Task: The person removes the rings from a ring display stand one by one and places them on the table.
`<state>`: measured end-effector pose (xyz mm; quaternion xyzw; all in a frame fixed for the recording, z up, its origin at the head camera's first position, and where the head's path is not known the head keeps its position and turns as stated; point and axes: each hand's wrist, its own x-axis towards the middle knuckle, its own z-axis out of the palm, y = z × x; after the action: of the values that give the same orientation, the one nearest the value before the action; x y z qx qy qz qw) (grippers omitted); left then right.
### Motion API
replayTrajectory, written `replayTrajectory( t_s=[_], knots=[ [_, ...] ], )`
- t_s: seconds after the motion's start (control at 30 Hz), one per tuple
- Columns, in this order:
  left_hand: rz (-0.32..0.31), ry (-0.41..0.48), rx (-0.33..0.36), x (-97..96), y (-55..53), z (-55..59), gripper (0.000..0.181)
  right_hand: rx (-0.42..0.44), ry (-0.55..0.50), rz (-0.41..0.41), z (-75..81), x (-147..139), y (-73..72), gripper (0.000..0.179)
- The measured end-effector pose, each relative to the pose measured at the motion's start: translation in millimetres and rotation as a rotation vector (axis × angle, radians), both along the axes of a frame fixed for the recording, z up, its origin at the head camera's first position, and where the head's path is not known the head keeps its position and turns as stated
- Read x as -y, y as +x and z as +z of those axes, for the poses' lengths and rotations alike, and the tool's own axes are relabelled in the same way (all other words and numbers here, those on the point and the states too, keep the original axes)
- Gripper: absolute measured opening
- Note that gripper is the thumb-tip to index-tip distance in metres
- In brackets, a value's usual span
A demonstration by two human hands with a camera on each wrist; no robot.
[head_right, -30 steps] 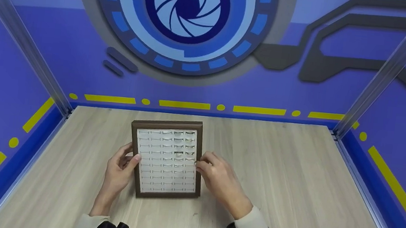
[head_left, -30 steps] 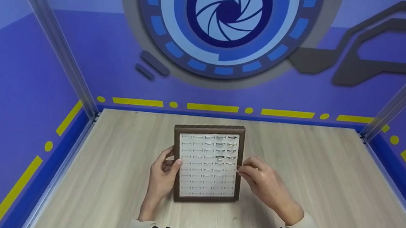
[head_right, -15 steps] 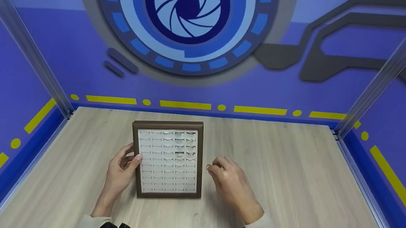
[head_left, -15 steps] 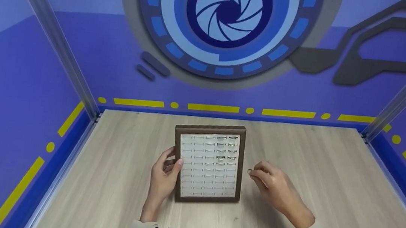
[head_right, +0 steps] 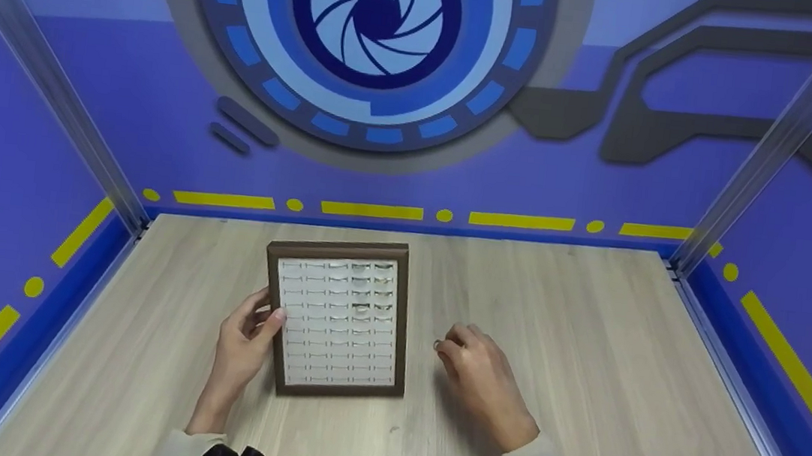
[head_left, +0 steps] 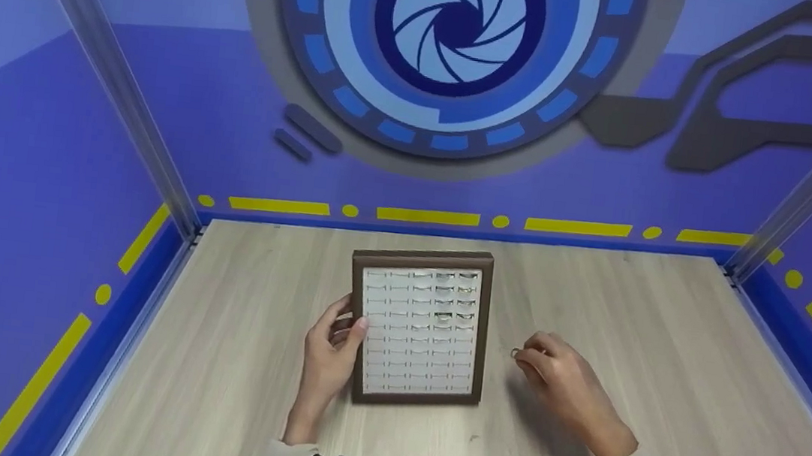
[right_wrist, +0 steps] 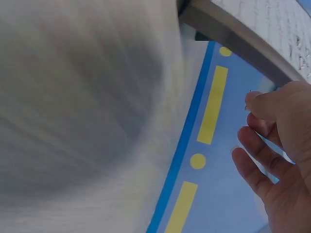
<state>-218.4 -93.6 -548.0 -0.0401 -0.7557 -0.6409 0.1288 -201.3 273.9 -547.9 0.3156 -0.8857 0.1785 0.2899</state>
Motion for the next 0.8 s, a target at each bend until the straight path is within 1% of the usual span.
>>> replayTrajectory(
  t_s=[0.1, 0.27, 0.4, 0.6, 0.73, 0.8],
  knots=[
    [-0.003, -0.007, 0.011, -0.3, 0.6, 0.0, 0.049, 0.012, 0.013, -0.016, -5.8, -4, -0.3, 0.022],
    [-0.022, -0.023, 0.031, 0.3, 2.1, 1.9, 0.051, 0.029, 0.056, -0.041, -12.1, -7, -1.6, 0.018],
    [-0.035, -0.018, 0.027, 0.9, 2.0, 1.7, 0.052, 0.054, 0.084, -0.069, -15.5, -8, -4.2, 0.015],
    [-0.041, -0.018, 0.003, 1.7, 1.4, 0.0, 0.051, 0.117, 0.109, -0.117, -20.9, -11, -9.7, 0.012],
    [-0.047, -0.013, 0.004, 1.8, 1.2, -0.6, 0.051, 0.165, 0.116, -0.130, -25.2, -12, -11.7, 0.010],
    [-0.052, -0.010, 0.004, 1.4, 0.8, -0.4, 0.051, 0.203, 0.115, -0.142, -26.5, -12, -12.1, 0.009]
  ],
)
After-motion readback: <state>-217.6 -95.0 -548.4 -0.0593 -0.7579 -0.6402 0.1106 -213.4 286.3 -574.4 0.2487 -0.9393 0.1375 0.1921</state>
